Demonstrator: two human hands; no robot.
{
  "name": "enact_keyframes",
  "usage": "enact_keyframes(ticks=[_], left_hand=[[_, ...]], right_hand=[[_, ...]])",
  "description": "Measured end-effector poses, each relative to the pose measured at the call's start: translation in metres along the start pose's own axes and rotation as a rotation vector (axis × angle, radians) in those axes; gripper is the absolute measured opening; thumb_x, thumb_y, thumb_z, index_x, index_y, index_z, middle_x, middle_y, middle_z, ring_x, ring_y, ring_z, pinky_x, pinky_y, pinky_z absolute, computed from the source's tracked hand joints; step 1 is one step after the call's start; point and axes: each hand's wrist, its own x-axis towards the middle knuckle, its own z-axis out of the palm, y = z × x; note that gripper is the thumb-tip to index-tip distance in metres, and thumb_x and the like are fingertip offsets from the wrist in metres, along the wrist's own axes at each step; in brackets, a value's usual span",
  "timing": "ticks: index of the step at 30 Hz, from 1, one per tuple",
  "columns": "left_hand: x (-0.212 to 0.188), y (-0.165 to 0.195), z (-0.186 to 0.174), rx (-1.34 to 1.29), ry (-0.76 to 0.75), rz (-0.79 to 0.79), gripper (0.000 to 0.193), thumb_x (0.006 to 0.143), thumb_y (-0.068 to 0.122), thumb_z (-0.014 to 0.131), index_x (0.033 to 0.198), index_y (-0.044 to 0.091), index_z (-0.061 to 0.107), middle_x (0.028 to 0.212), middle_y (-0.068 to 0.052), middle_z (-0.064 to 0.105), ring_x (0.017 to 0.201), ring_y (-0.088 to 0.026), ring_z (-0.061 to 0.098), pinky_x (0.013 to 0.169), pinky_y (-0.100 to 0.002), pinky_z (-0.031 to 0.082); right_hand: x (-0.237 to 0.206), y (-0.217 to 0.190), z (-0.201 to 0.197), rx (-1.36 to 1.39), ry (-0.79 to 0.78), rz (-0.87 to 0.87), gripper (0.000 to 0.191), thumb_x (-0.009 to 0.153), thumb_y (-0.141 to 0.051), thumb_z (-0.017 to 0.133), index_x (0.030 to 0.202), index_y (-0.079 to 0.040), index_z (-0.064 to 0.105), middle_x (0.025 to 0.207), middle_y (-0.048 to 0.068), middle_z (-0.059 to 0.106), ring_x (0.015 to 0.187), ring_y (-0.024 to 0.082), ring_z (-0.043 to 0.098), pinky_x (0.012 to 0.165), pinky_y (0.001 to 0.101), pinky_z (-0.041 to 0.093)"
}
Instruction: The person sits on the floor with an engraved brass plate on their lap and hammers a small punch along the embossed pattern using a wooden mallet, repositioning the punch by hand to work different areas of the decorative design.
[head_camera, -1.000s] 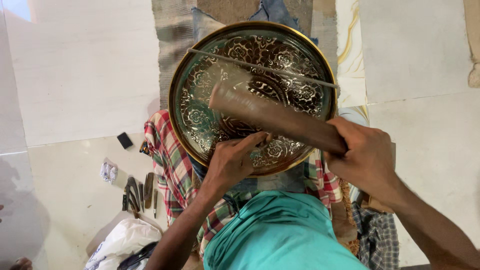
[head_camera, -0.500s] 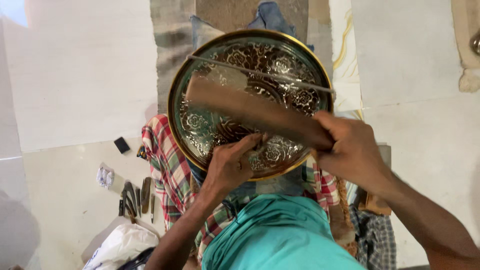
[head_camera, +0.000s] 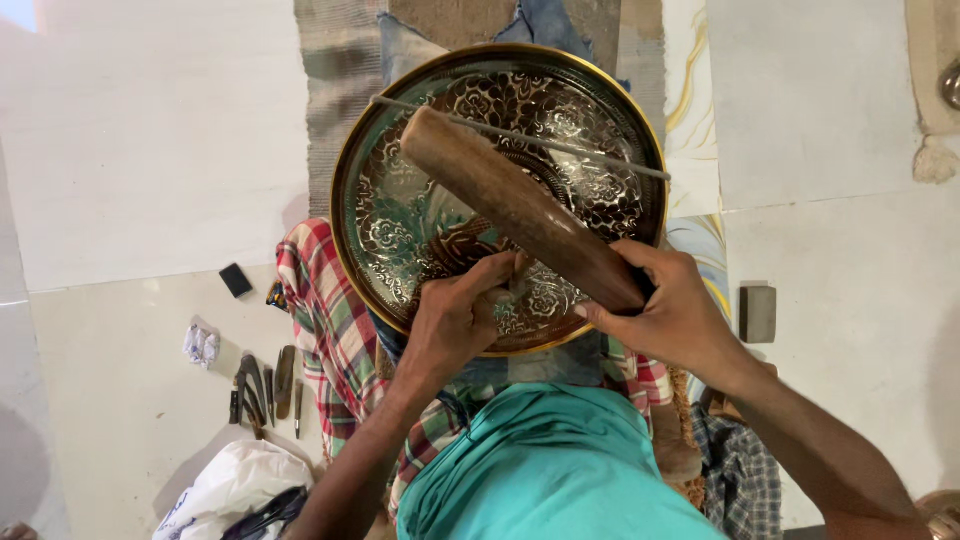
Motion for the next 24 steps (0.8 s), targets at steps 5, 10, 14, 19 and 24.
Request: enact_keyframes(ticks=[5, 10, 14, 19, 24], left_hand=[[0.000, 0.003, -0.001, 0.077, -0.035, -0.027, 0.056, 0.078, -0.019, 0.054, 0.128, 0.004, 0.065, 0.112, -0.014, 0.077, 0.098, -0.027, 0.079, 0.084, -0.034, 0.065], [-0.004, -0.001, 0.000, 0.111, -0.060, -0.051, 0.047, 0.088, -0.017, 0.056, 0.128, 0.006, 0.065, 0.111, -0.014, 0.078, 0.097, -0.026, 0.080, 0.080, -0.033, 0.065], [-0.004, -0.006, 0.000, 0.152, -0.092, -0.142, 0.057, 0.080, -0.017, 0.053, 0.130, 0.007, 0.067, 0.104, -0.014, 0.079, 0.085, -0.025, 0.080, 0.065, -0.034, 0.062], [-0.006, -0.010, -0.001, 0.145, -0.040, -0.033, 0.058, 0.077, -0.017, 0.052, 0.127, 0.007, 0.067, 0.104, -0.015, 0.078, 0.092, -0.026, 0.080, 0.069, -0.034, 0.062], [-0.007, -0.011, -0.001, 0.118, -0.035, -0.027, 0.060, 0.077, -0.018, 0.051, 0.130, 0.008, 0.066, 0.103, -0.015, 0.077, 0.093, -0.027, 0.080, 0.070, -0.035, 0.062]], right_hand=[[-0.003, 0.001, -0.008, -0.139, 0.033, -0.124, 0.029, 0.077, -0.007, 0.077, 0.105, -0.002, 0.069, 0.063, 0.003, 0.066, 0.050, 0.005, 0.060, 0.043, 0.0266, 0.047], [-0.007, -0.008, -0.011, 0.112, 0.043, 0.001, 0.019, 0.085, -0.013, 0.077, 0.097, -0.006, 0.064, 0.055, 0.010, 0.059, 0.045, 0.017, 0.057, 0.041, 0.0328, 0.041], [-0.003, -0.008, -0.020, -0.549, -0.001, -0.179, 0.038, 0.060, -0.010, 0.078, 0.094, -0.005, 0.061, 0.068, 0.012, 0.068, 0.057, 0.028, 0.068, 0.052, 0.0413, 0.046], [-0.001, 0.000, -0.018, -0.300, -0.049, 0.060, 0.041, 0.075, -0.018, 0.079, 0.108, -0.006, 0.058, 0.070, 0.014, 0.065, 0.064, 0.026, 0.067, 0.059, 0.0408, 0.053], [-0.002, 0.002, -0.014, -0.332, 0.013, -0.161, 0.036, 0.070, -0.014, 0.074, 0.100, -0.005, 0.058, 0.066, 0.014, 0.063, 0.056, 0.029, 0.063, 0.051, 0.0424, 0.047]])
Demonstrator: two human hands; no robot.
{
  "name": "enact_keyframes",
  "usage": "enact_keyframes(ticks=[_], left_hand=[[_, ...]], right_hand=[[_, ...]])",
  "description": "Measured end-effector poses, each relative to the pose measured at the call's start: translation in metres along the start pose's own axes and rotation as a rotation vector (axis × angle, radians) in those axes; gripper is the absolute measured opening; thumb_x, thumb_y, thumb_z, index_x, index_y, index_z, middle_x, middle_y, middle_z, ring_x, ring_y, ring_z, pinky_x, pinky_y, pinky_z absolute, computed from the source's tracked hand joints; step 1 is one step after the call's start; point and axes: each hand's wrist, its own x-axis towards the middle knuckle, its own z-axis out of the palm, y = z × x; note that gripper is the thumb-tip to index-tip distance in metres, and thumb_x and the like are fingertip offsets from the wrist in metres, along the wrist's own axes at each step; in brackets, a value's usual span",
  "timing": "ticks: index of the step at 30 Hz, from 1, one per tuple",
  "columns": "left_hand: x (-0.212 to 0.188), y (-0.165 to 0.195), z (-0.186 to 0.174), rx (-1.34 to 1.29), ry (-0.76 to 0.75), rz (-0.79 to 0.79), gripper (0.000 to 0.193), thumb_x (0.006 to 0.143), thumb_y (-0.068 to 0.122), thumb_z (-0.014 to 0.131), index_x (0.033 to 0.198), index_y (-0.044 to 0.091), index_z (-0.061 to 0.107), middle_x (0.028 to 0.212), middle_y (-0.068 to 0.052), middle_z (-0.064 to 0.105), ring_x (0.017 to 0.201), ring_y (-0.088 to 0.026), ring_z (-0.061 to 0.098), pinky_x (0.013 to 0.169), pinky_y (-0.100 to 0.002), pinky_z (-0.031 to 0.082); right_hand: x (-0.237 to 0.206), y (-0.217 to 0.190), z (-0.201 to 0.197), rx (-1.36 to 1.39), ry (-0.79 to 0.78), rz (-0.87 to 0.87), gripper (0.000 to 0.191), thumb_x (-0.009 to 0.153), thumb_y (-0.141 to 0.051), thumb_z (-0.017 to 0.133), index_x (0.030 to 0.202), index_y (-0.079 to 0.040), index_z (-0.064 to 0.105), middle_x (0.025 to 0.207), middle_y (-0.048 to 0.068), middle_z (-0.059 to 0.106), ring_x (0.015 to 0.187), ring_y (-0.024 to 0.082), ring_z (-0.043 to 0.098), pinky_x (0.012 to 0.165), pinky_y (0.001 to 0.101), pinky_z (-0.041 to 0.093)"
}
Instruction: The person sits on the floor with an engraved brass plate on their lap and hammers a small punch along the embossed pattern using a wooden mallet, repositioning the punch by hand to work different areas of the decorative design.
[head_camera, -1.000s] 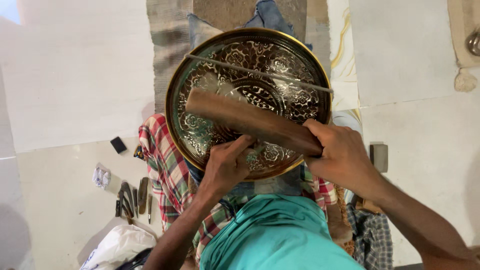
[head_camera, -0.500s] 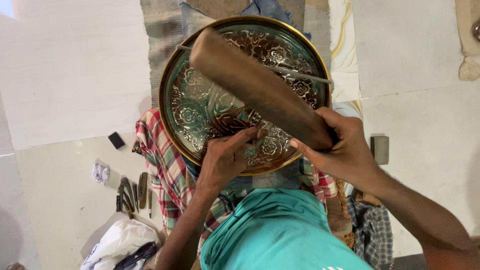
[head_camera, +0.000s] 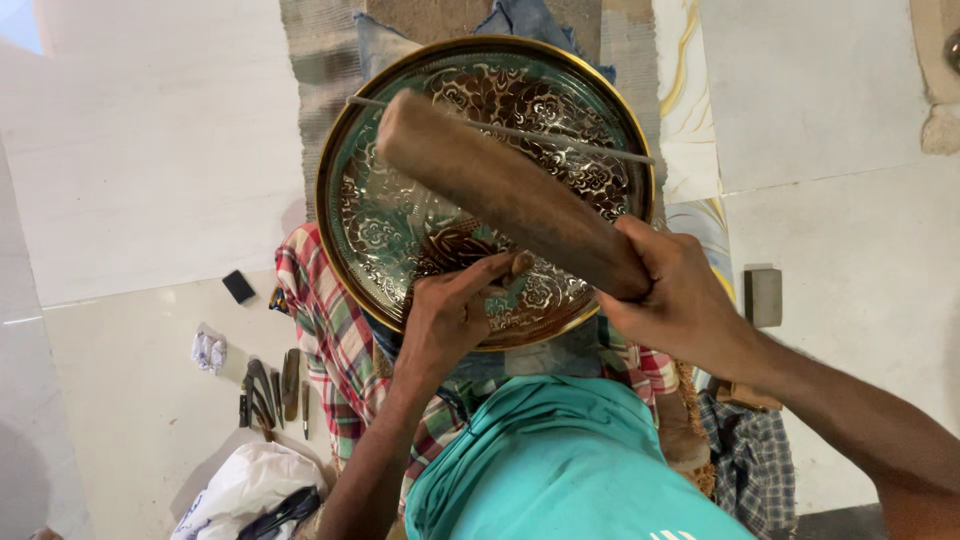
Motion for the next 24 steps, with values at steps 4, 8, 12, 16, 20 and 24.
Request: enact_keyframes(ticks=[4, 8, 12, 16, 20, 24], left_hand=[[0.001, 0.000, -0.001, 0.066, -0.016, -0.037, 0.057, 0.075, -0.017, 0.053, 0.123, 0.009, 0.069, 0.104, -0.015, 0.078, 0.083, -0.027, 0.078, 0.067, -0.036, 0.061], [0.001, -0.001, 0.000, 0.082, -0.006, -0.030, 0.057, 0.075, -0.018, 0.054, 0.124, 0.008, 0.068, 0.104, -0.015, 0.077, 0.091, -0.026, 0.080, 0.071, -0.035, 0.062], [0.000, -0.002, 0.002, -0.006, 0.017, 0.000, 0.062, 0.074, -0.020, 0.052, 0.128, 0.006, 0.067, 0.110, -0.018, 0.077, 0.090, -0.027, 0.079, 0.067, -0.034, 0.064], [-0.001, -0.004, 0.002, 0.039, 0.011, 0.002, 0.060, 0.076, -0.018, 0.053, 0.128, 0.008, 0.068, 0.101, -0.016, 0.077, 0.088, -0.026, 0.080, 0.067, -0.035, 0.062], [0.000, -0.003, 0.001, 0.083, -0.019, -0.072, 0.058, 0.074, -0.017, 0.056, 0.123, 0.009, 0.071, 0.099, -0.014, 0.079, 0.077, -0.025, 0.078, 0.062, -0.036, 0.058], [0.002, -0.001, -0.001, 0.019, 0.012, 0.017, 0.063, 0.072, -0.016, 0.055, 0.129, 0.007, 0.067, 0.103, -0.016, 0.076, 0.084, -0.026, 0.079, 0.062, -0.035, 0.059]], right_hand=[[0.001, -0.003, -0.001, -0.212, 0.028, -0.056, 0.043, 0.062, -0.010, 0.073, 0.104, -0.005, 0.060, 0.068, 0.013, 0.064, 0.056, 0.032, 0.063, 0.051, 0.0440, 0.044], [0.003, -0.004, -0.003, 0.059, -0.026, 0.063, 0.035, 0.069, -0.012, 0.070, 0.101, -0.004, 0.058, 0.061, 0.013, 0.061, 0.054, 0.029, 0.063, 0.049, 0.0423, 0.046], [0.006, -0.004, -0.007, 0.086, 0.021, 0.112, 0.030, 0.071, -0.013, 0.069, 0.097, -0.005, 0.059, 0.061, 0.014, 0.062, 0.052, 0.030, 0.064, 0.049, 0.0430, 0.046], [0.006, -0.006, -0.004, -0.237, -0.014, -0.095, 0.044, 0.058, -0.010, 0.072, 0.100, -0.003, 0.060, 0.065, 0.013, 0.061, 0.056, 0.028, 0.060, 0.051, 0.0436, 0.042], [0.005, -0.007, 0.002, 0.120, -0.009, 0.093, 0.031, 0.069, -0.013, 0.069, 0.096, -0.004, 0.058, 0.063, 0.014, 0.059, 0.053, 0.032, 0.059, 0.048, 0.0440, 0.045], [0.004, -0.005, 0.004, 0.111, 0.034, 0.095, 0.030, 0.068, -0.013, 0.069, 0.095, -0.004, 0.058, 0.063, 0.015, 0.059, 0.053, 0.034, 0.059, 0.047, 0.0450, 0.044]])
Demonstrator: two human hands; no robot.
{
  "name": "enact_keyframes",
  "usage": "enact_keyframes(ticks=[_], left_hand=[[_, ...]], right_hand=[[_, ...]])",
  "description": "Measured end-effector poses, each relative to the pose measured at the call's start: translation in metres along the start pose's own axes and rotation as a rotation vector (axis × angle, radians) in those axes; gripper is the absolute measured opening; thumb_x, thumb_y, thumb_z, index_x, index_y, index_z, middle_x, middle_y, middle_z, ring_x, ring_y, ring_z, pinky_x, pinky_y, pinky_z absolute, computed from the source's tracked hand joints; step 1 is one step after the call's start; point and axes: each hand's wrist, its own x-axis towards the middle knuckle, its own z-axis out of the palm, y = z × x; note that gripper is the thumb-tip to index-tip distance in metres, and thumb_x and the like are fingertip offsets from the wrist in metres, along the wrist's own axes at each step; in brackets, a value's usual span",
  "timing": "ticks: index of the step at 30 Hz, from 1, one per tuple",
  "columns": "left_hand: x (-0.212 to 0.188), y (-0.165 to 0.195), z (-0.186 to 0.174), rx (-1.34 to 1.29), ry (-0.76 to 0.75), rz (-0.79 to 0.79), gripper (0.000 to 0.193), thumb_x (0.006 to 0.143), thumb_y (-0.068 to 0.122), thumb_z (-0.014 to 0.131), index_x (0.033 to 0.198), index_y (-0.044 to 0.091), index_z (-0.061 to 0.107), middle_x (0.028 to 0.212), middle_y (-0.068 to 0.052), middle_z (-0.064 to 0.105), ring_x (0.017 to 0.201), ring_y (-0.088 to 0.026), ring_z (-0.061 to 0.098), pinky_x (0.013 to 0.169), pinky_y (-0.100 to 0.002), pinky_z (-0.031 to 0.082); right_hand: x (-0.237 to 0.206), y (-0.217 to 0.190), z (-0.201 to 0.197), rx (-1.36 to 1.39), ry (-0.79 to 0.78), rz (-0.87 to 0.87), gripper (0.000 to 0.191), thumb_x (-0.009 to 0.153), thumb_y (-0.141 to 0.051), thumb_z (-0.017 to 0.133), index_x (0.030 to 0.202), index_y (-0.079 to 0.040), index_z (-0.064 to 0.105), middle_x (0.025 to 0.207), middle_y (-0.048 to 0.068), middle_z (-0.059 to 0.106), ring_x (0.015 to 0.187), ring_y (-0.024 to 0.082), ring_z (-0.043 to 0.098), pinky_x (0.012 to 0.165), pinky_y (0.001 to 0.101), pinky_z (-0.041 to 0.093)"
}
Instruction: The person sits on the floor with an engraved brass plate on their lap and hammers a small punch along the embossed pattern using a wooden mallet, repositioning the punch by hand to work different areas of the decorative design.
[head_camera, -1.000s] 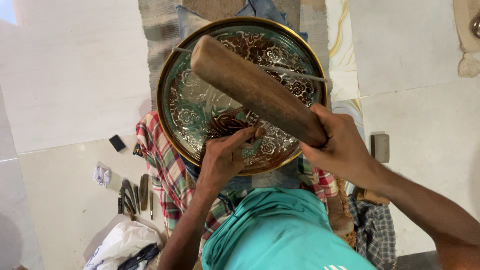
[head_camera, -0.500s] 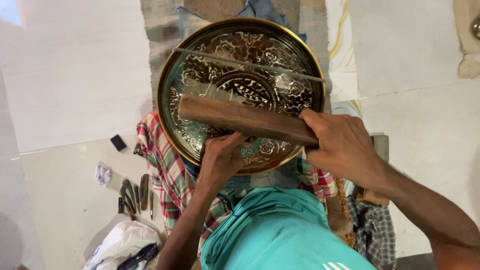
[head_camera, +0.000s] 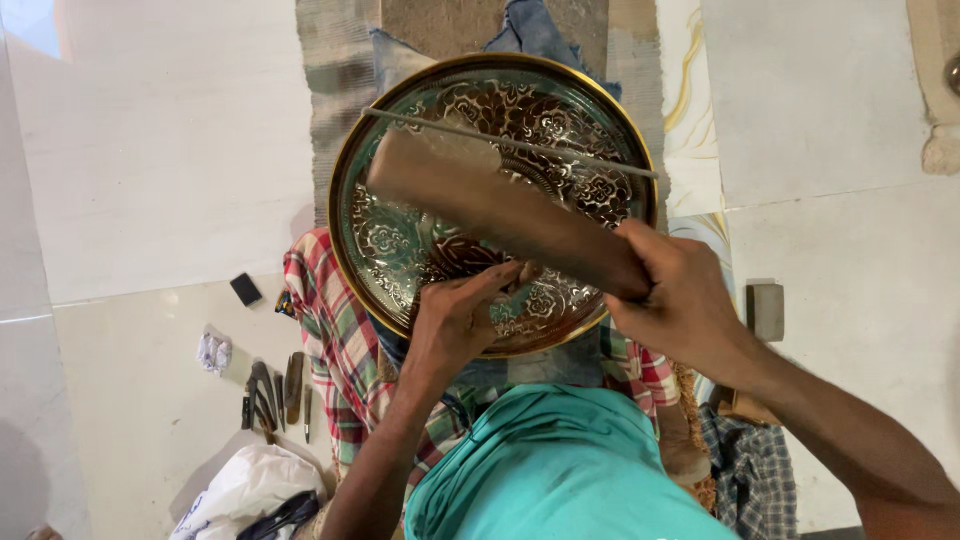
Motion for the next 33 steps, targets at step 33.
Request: enact_keyframes(ticks=[33], left_hand=[[-0.004, 0.004, 0.004, 0.044, 0.060, -0.190, 0.046, 0.081, -0.016, 0.056, 0.118, 0.006, 0.072, 0.090, -0.013, 0.078, 0.073, -0.022, 0.079, 0.064, -0.033, 0.059]], right_hand=[[0.011, -0.023, -0.017, -0.364, -0.055, -0.138, 0.037, 0.062, -0.009, 0.075, 0.096, -0.006, 0.062, 0.068, 0.012, 0.067, 0.059, 0.031, 0.066, 0.053, 0.0441, 0.048]])
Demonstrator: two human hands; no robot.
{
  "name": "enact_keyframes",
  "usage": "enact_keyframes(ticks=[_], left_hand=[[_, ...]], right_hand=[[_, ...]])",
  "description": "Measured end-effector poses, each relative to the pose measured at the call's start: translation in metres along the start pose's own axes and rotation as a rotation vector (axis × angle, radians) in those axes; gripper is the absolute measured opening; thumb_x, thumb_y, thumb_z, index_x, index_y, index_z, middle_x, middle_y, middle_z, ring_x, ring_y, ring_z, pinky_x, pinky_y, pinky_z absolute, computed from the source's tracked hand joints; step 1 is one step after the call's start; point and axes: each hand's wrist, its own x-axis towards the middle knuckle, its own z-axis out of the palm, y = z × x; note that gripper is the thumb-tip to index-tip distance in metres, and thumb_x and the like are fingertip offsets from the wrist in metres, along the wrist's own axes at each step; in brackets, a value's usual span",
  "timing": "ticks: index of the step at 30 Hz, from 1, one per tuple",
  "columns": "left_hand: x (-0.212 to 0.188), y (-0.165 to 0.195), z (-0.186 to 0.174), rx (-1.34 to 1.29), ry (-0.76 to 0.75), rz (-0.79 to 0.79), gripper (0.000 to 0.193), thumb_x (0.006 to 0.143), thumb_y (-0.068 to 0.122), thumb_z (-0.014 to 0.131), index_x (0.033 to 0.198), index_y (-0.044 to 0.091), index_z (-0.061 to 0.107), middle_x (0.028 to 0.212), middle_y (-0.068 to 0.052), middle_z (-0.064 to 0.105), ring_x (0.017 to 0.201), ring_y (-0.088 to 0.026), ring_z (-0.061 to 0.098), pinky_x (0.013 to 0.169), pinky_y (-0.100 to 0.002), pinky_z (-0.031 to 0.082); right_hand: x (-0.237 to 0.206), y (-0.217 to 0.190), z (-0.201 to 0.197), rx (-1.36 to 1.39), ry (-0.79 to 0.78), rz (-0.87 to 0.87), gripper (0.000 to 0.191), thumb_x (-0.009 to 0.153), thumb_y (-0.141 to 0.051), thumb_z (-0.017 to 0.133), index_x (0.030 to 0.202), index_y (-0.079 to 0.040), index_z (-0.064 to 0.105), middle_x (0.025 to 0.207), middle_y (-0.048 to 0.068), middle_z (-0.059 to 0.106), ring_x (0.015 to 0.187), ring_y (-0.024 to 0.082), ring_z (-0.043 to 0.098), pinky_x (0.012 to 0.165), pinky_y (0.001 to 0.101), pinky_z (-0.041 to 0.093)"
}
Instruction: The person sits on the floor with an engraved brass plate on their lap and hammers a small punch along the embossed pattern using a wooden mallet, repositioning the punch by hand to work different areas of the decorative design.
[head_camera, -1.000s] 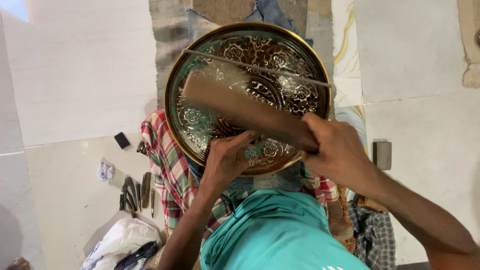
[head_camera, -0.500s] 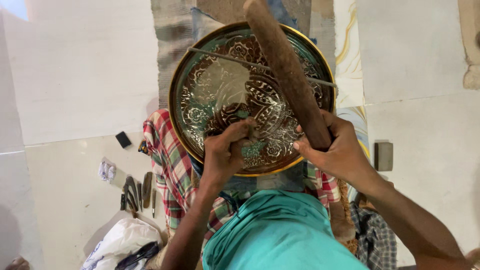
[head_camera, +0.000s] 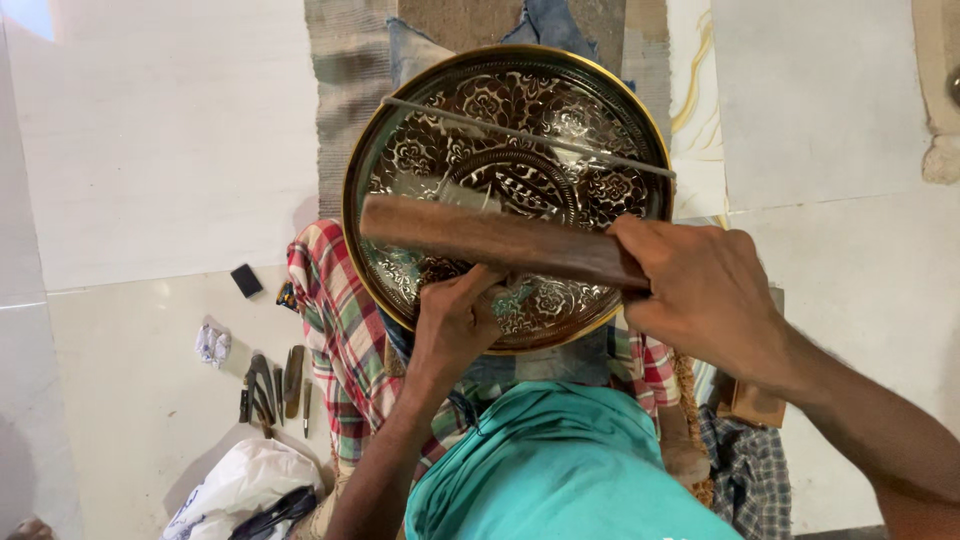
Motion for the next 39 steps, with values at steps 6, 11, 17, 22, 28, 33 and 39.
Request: enact_keyframes(ticks=[6, 11, 17, 22, 28, 33, 39], left_hand=[[0.000, 0.001, 0.001, -0.079, 0.106, 0.174, 0.038, 0.085, -0.014, 0.056, 0.115, 0.006, 0.067, 0.100, -0.012, 0.077, 0.092, -0.024, 0.080, 0.079, -0.030, 0.063], [0.004, 0.007, -0.001, -0.164, 0.064, 0.103, 0.041, 0.092, -0.015, 0.054, 0.127, 0.005, 0.065, 0.105, -0.012, 0.077, 0.093, -0.024, 0.080, 0.077, -0.032, 0.064], [0.005, 0.009, -0.001, -0.184, 0.057, 0.169, 0.048, 0.091, -0.018, 0.047, 0.130, 0.006, 0.063, 0.113, -0.014, 0.076, 0.101, -0.025, 0.079, 0.085, -0.033, 0.067], [0.004, -0.001, 0.005, -0.116, 0.049, 0.113, 0.044, 0.088, -0.016, 0.052, 0.123, 0.007, 0.066, 0.106, -0.013, 0.078, 0.096, -0.025, 0.080, 0.079, -0.033, 0.065], [0.003, -0.004, 0.005, -0.075, 0.049, 0.119, 0.054, 0.078, -0.015, 0.058, 0.126, 0.007, 0.066, 0.103, -0.017, 0.076, 0.093, -0.030, 0.077, 0.076, -0.038, 0.062], [0.005, -0.001, 0.002, -0.197, 0.024, 0.161, 0.067, 0.067, -0.016, 0.053, 0.131, 0.006, 0.060, 0.117, -0.020, 0.073, 0.095, -0.031, 0.078, 0.079, -0.037, 0.063], [0.005, -0.004, 0.006, -0.115, 0.085, 0.222, 0.057, 0.078, -0.014, 0.060, 0.130, 0.009, 0.063, 0.110, -0.015, 0.075, 0.099, -0.032, 0.077, 0.082, -0.037, 0.063]], right_hand=[[0.002, -0.003, -0.005, 0.048, -0.031, 0.029, 0.039, 0.065, -0.014, 0.073, 0.100, -0.004, 0.059, 0.070, 0.015, 0.064, 0.066, 0.038, 0.066, 0.058, 0.0509, 0.047], [0.007, -0.002, -0.003, 0.039, -0.040, 0.113, 0.038, 0.063, -0.011, 0.075, 0.100, -0.007, 0.065, 0.064, 0.014, 0.066, 0.060, 0.035, 0.066, 0.056, 0.0463, 0.047], [0.003, 0.004, 0.001, 0.345, 0.054, 0.177, 0.030, 0.072, -0.011, 0.075, 0.099, -0.007, 0.064, 0.064, 0.012, 0.064, 0.054, 0.029, 0.065, 0.048, 0.0388, 0.047], [-0.003, 0.005, 0.005, 0.213, -0.014, 0.057, 0.030, 0.073, -0.011, 0.074, 0.097, -0.005, 0.056, 0.062, 0.013, 0.062, 0.052, 0.023, 0.067, 0.049, 0.0351, 0.049], [-0.003, 0.002, 0.008, 0.328, 0.036, 0.039, 0.026, 0.077, -0.014, 0.072, 0.092, -0.008, 0.053, 0.061, 0.012, 0.059, 0.054, 0.027, 0.061, 0.048, 0.0391, 0.046], [0.001, 0.000, 0.004, 0.159, 0.020, 0.085, 0.029, 0.072, -0.014, 0.073, 0.093, -0.005, 0.056, 0.062, 0.012, 0.056, 0.053, 0.032, 0.057, 0.048, 0.0452, 0.042], [0.007, -0.004, -0.004, 0.129, -0.048, 0.049, 0.030, 0.070, -0.013, 0.073, 0.090, -0.004, 0.053, 0.060, 0.014, 0.055, 0.053, 0.033, 0.058, 0.049, 0.0450, 0.043]])
